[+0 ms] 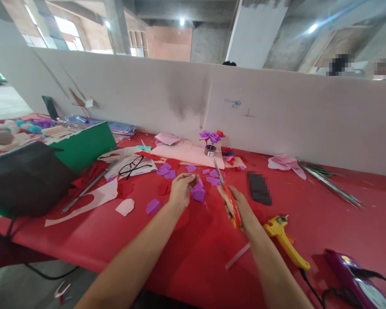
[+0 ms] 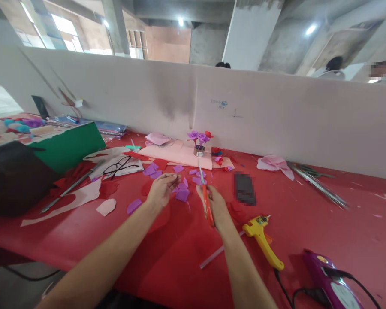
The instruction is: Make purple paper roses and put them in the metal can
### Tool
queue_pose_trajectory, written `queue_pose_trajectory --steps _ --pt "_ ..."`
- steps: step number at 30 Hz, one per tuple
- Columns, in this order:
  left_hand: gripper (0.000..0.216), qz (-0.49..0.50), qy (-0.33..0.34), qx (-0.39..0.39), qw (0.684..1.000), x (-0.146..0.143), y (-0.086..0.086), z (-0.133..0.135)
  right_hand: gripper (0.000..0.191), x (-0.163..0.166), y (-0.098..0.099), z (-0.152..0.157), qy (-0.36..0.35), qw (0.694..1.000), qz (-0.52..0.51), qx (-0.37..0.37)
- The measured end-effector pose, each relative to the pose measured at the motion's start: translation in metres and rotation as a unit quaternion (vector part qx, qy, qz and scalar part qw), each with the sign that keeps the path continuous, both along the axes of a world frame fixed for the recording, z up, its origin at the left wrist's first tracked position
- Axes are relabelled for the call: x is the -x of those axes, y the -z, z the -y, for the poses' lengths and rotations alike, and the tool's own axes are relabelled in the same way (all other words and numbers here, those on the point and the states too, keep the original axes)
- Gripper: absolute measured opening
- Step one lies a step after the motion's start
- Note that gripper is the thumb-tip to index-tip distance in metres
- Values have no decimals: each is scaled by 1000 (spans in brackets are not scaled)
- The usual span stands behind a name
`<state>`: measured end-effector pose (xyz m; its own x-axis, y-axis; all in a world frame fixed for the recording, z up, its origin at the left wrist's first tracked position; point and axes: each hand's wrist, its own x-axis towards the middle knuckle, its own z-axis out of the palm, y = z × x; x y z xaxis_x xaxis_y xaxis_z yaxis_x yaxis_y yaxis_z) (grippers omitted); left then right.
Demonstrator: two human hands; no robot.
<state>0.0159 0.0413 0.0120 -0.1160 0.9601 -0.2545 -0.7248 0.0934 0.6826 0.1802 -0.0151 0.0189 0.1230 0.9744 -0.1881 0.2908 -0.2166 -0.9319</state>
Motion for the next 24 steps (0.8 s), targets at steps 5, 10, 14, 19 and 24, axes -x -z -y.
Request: queue_pose_trajectory --steps 5,10,14,19,24 --pt "18 -118 46 -11 992 3 -1 4 51 -25 -10 -2 23 934 351 54" --pt "14 -221 123 -21 967 7 -1 7 52 -18 -9 -2 -3 870 482 101" --pt "11 -264 211 2 941 10 -2 10 47 -11 -5 -1 -21 833 538 127" --pt "13 -279 297 -2 913 11 -6 16 45 -15 -9 5 -38 819 563 106" --pt "12 -320 316 2 893 9 -5 17 35 -18 -11 6 1 863 505 3"
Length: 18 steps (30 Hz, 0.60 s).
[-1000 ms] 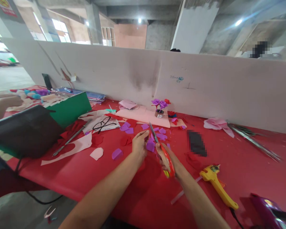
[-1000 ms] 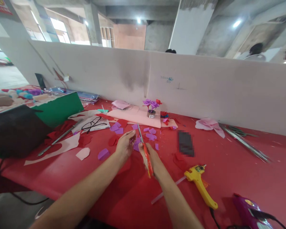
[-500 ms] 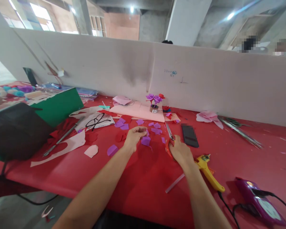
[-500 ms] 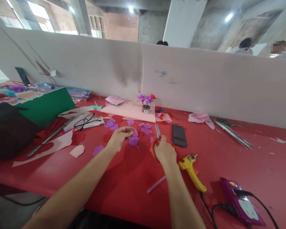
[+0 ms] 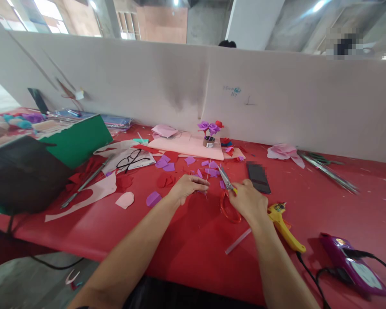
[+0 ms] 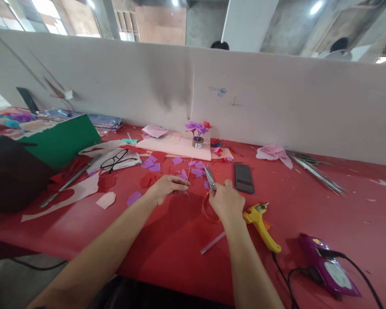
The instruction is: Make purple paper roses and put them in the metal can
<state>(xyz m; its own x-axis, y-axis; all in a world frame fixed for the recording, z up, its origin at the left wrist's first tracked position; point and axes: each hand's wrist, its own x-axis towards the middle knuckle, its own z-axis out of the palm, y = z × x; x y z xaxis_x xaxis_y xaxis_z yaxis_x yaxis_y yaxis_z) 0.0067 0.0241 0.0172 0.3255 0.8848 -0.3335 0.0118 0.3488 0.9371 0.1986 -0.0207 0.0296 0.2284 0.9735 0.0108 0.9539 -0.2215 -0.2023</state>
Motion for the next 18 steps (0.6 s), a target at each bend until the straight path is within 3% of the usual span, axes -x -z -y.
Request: queue_pose_trajectory --steps 2,3,6,8,13,18 --pt "13 -11 11 -5 1000 -2 0 2 38 4 6 -4 -34 986 -144 -83" --pt "13 -16 20 -8 1000 -3 -1 3 40 7 10 -6 -52 964 -234 -111" --pt "14 -29 54 -26 998 -7 -1 9 36 18 24 -11 -78 871 -469 -124" --pt "14 -34 72 -42 996 -11 1 12 30 23 30 -13 -75 821 -555 -113" --pt "15 -43 86 -52 994 -15 9 14 27 25 31 -13 -25 764 -637 -99" --pt "6 -56 89 -55 993 -16 7 15 25 27 28 -12 -11 748 -654 -113"
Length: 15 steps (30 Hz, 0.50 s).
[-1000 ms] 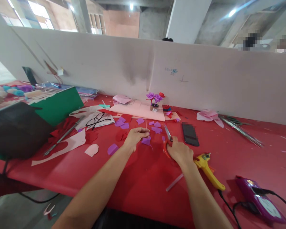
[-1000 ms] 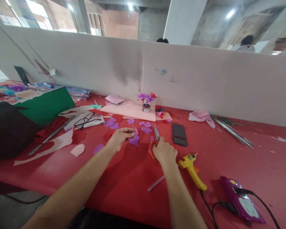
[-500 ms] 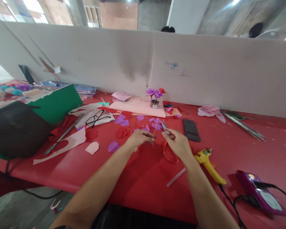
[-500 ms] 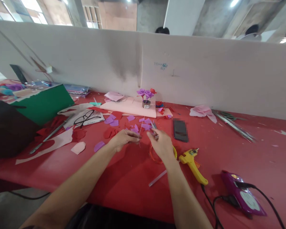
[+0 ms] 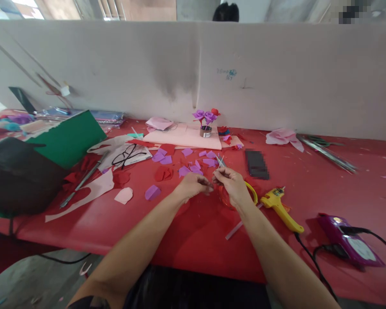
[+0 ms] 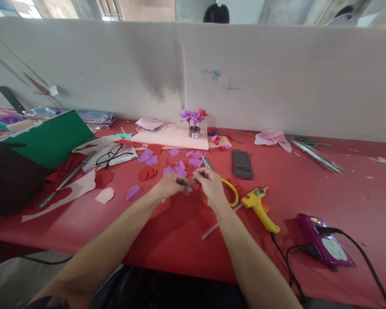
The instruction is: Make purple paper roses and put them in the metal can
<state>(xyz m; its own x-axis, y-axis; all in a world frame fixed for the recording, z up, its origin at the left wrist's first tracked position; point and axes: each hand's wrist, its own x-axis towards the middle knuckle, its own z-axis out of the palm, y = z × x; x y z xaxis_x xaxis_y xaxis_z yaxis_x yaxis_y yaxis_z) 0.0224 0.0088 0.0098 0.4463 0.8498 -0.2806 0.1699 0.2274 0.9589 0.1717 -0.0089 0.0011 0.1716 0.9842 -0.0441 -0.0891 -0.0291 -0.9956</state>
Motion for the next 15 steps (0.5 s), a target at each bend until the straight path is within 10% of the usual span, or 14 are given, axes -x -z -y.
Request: queue_pose_trajectory --steps 15 --pt "18 -79 41 -98 991 3 3 0 20 3 0 2 34 999 2 -8"
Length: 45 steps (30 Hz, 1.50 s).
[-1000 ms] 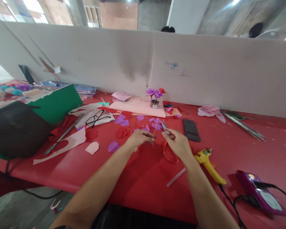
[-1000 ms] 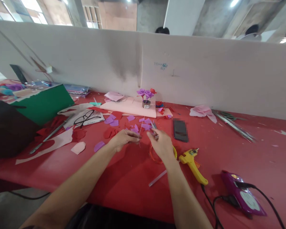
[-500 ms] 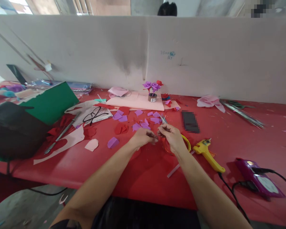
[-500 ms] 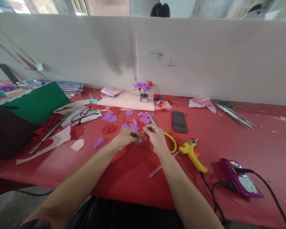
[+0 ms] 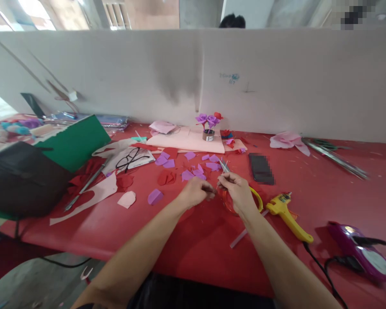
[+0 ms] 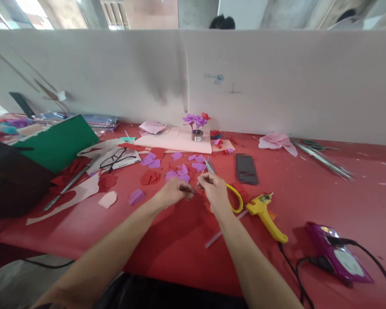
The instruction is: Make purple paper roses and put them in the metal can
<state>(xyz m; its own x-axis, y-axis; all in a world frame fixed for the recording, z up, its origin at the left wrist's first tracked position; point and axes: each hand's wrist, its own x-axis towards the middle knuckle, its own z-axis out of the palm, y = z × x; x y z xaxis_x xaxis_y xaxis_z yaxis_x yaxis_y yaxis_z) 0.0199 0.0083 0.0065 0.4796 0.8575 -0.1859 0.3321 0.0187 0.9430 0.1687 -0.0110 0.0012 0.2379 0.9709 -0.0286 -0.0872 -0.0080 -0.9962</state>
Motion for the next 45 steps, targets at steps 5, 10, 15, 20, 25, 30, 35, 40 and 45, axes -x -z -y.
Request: queue_pose_trajectory --steps 5,10,15,20,25,30,35,40,45 --pt "12 6 18 6 1000 4 3 1 28 -4 -3 -2 33 997 -67 2" --pt "18 35 25 -41 998 3 -2 8 28 -1 -2 0 18 998 -57 -10" --pt "9 123 -22 17 992 -6 -3 12 26 1 -3 1 -15 998 -60 -5" --pt "14 116 -19 74 990 -6 -2 16 25 -3 0 -2 50 997 -52 -14" --pt "20 120 -20 49 991 -9 1 16 28 4 1 -2 37 998 -53 -14" --pt "24 -44 -32 -120 991 32 -15 -3 26 -6 0 -5 98 992 -56 -54" --pt "15 -292 -192 -172 921 109 -23 -30 28 -14 4 -9 103 993 -56 -31" --pt "18 -354 -205 -121 904 132 -2 -43 30 -9 7 -8 78 997 -15 -21" --pt "14 -365 -216 -116 898 129 7 -46 31 -6 5 -7 71 997 -18 -10"
